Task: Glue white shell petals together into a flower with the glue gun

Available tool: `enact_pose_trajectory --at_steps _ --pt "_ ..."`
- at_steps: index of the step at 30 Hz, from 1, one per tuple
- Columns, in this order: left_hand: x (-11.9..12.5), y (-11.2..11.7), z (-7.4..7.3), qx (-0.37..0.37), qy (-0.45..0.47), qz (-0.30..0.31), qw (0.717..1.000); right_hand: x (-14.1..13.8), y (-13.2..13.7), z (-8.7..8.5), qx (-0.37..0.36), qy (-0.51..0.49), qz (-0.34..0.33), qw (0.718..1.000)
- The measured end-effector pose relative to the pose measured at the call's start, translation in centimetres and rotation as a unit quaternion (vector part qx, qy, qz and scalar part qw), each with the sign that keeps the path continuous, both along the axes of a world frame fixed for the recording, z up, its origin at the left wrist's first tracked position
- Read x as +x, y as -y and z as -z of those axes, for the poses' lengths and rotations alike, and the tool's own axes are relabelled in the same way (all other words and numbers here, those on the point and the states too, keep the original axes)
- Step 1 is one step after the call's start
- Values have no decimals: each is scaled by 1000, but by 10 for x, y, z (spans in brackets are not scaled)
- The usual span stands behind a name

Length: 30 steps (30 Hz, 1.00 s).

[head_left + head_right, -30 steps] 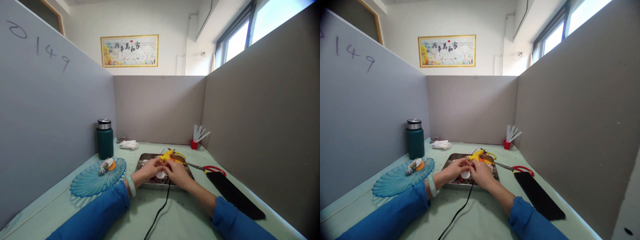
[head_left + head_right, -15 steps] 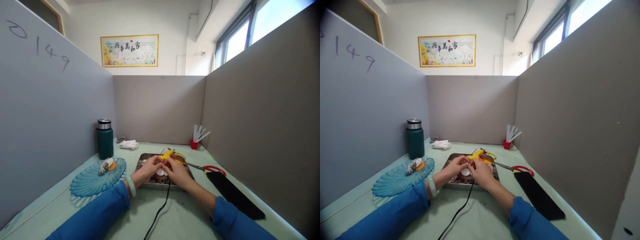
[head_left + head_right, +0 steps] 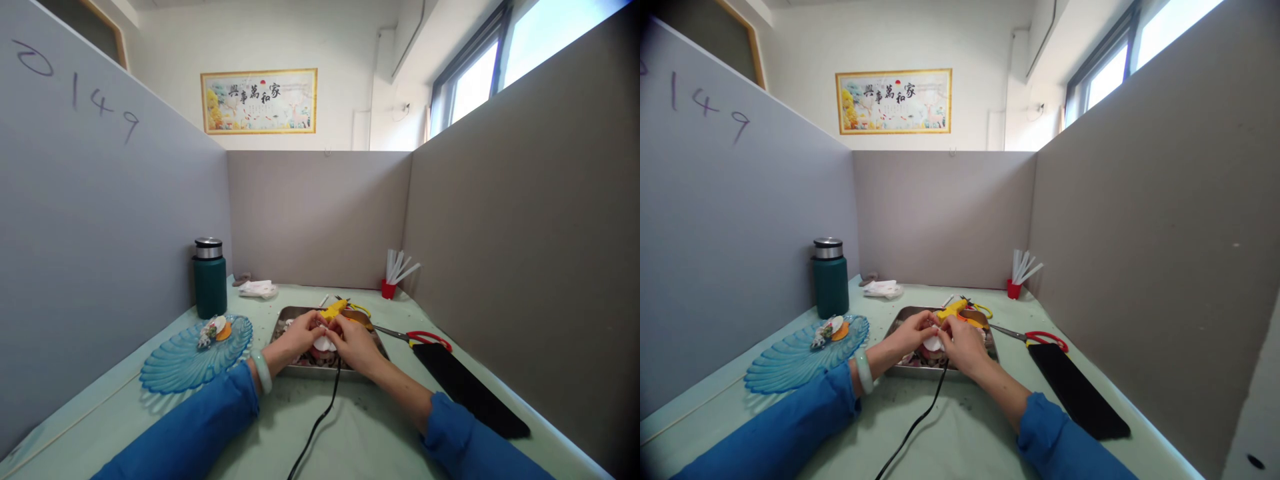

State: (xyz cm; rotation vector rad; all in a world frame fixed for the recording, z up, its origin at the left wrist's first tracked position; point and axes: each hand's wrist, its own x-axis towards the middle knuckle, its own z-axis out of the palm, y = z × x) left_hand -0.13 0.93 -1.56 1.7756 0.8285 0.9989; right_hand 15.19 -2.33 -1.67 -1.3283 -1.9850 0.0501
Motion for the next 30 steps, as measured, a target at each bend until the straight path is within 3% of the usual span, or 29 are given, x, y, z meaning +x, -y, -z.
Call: enact_pose_trajectory --at_steps 14,30 --pt "-1 -2 -1 32 -13 -4 999 -1 0 -1 6 -15 -18 1000" --pt "0 -3 4 -6 -16 -10 1000 -1 0 -1 -9 -16 -6 1000"
